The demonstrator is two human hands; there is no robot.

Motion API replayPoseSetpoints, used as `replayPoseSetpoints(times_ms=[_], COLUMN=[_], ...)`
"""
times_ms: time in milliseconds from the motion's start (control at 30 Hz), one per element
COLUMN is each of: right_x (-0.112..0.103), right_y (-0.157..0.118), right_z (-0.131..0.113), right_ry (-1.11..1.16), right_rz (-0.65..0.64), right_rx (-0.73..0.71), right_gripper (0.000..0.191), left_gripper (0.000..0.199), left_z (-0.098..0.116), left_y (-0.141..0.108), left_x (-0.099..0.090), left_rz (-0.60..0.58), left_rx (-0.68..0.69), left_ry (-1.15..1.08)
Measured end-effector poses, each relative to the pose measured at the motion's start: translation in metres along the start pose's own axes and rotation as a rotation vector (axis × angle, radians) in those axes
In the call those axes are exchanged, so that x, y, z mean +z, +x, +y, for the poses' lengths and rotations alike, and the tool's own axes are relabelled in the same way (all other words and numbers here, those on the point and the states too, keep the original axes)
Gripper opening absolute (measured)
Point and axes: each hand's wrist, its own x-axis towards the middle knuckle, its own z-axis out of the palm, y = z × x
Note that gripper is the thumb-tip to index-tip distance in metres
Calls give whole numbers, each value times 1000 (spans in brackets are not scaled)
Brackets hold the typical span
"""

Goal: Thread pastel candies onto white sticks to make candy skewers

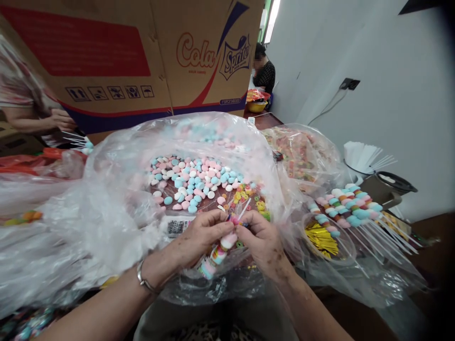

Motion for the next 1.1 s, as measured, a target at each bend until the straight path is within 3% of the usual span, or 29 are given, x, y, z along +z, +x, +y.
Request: replayPoseSetpoints(times_ms=[133, 267, 367, 467, 567, 667, 800, 867, 933, 1033, 1100], right_x=[5, 3, -6, -15, -17, -14, -7, -3, -2, -5, -10], right_y=[-1, -1, 2, 3, 2, -1, -5, -7, -9, -13, -15], right_z=[1, -1, 0, 4, 4, 1, 0, 3, 6, 7, 4], right_ry=[132, 269, 122, -198, -432, -523, -488, -447, -473, -728, -984], right_rz=[-9, -162, -255, -298, -249, -186, -85, -34, 36, 211, 218], right_rx=[31, 82, -3, -189, -436, -553, -436, -322, -309, -623, -886], right_gripper=[22, 23, 28, 10, 17, 19, 20, 21, 21, 14, 22], left_gripper=[36, 30, 25, 24, 29, 32, 33, 35, 36, 36, 35], left_z=[-7, -5, -4, -7, -8, -4, 5, 9, 11, 11, 9], left_y=[-1, 0, 3, 6, 6, 3, -1, -2, -2, -1, 0], left_x=[-1, -4, -8, -13, -17, -20, -18, -16, -15, -16, -18], left_rz=[18, -98, -192, -247, -309, -348, -337, -323, -299, -256, -272], left_rx=[59, -90, -277, -352, -319, -307, -268, -204, -137, -143, -190], left_ry=[-49, -136, -109, -137, -122, -57, 40, 181, 334, 386, 338])
